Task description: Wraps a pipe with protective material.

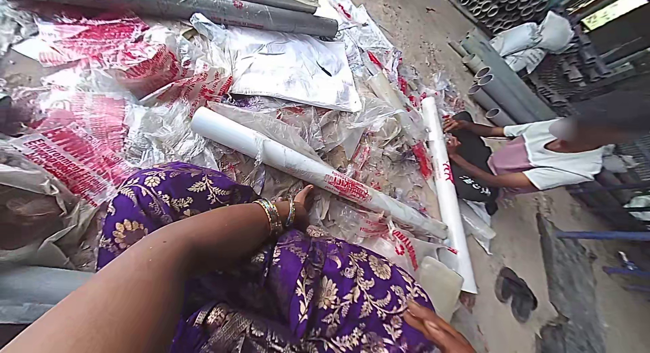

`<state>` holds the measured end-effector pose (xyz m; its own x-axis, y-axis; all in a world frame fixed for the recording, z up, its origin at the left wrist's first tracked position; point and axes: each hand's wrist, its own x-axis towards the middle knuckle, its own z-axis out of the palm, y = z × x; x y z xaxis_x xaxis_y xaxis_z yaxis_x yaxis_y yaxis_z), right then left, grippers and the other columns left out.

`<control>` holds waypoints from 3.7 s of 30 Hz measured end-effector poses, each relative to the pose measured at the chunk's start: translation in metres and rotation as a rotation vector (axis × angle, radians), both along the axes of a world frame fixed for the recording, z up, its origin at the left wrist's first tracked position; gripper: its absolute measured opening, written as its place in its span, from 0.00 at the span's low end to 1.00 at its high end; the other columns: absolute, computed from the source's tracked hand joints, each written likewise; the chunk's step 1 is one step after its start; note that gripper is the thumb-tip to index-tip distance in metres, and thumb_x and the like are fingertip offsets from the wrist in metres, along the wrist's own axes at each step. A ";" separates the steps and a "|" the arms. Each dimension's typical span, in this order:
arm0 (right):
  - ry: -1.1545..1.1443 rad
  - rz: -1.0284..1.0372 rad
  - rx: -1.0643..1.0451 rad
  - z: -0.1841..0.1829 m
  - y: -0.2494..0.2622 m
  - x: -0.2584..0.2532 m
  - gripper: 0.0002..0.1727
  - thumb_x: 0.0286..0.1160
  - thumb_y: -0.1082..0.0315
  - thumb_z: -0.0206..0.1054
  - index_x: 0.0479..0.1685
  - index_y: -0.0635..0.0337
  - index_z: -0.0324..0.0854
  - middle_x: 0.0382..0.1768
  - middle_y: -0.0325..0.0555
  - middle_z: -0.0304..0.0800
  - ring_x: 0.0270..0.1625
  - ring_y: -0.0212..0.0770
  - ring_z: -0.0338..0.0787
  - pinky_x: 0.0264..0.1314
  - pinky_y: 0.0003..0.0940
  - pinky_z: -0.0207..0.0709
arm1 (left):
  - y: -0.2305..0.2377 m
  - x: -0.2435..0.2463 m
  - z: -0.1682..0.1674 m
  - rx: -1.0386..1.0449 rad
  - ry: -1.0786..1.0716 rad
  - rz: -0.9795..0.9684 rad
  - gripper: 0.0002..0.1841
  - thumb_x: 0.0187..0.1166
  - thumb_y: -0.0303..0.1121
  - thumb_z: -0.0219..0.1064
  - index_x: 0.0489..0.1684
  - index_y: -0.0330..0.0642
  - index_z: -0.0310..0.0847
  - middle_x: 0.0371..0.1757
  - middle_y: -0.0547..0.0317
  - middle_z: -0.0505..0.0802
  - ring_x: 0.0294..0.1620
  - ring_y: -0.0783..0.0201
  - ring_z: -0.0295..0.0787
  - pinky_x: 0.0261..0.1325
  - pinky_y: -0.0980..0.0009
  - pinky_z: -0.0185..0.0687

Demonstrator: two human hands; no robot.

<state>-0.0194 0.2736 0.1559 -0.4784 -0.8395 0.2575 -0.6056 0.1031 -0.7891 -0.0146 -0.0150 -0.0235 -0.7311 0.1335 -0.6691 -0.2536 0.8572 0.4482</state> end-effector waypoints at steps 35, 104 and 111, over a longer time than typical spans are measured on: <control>0.519 0.241 1.232 -0.217 -0.338 -0.176 0.32 0.85 0.57 0.66 0.86 0.57 0.69 0.82 0.66 0.71 0.72 0.68 0.83 0.69 0.68 0.75 | -0.206 0.014 -0.098 -0.249 0.288 1.077 0.15 0.74 0.26 0.72 0.57 0.31 0.86 0.63 0.35 0.89 0.73 0.32 0.78 0.66 0.36 0.78; 0.575 0.276 1.437 -0.260 -0.339 -0.140 0.60 0.64 0.43 0.81 0.96 0.51 0.48 0.83 0.71 0.67 0.70 0.69 0.85 0.65 0.64 0.80 | -0.241 0.074 -0.034 -0.078 -0.045 1.316 0.38 0.89 0.63 0.51 0.42 0.29 0.89 0.45 0.37 0.94 0.50 0.41 0.90 0.60 0.36 0.77; 0.583 0.272 1.432 -0.264 -0.335 -0.139 0.62 0.63 0.45 0.81 0.97 0.53 0.44 0.82 0.71 0.69 0.70 0.69 0.85 0.65 0.65 0.80 | -0.194 0.072 -0.074 0.025 -0.289 1.345 0.27 0.78 0.55 0.73 0.45 0.32 0.89 0.41 0.47 0.93 0.37 0.57 0.89 0.48 0.57 0.84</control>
<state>-0.1584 -0.0617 -0.1083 -0.4001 -0.5797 -0.7099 -0.9047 0.3734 0.2050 0.0576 -0.2092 -0.0974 -0.1421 -0.5453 -0.8261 -0.9599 -0.1279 0.2495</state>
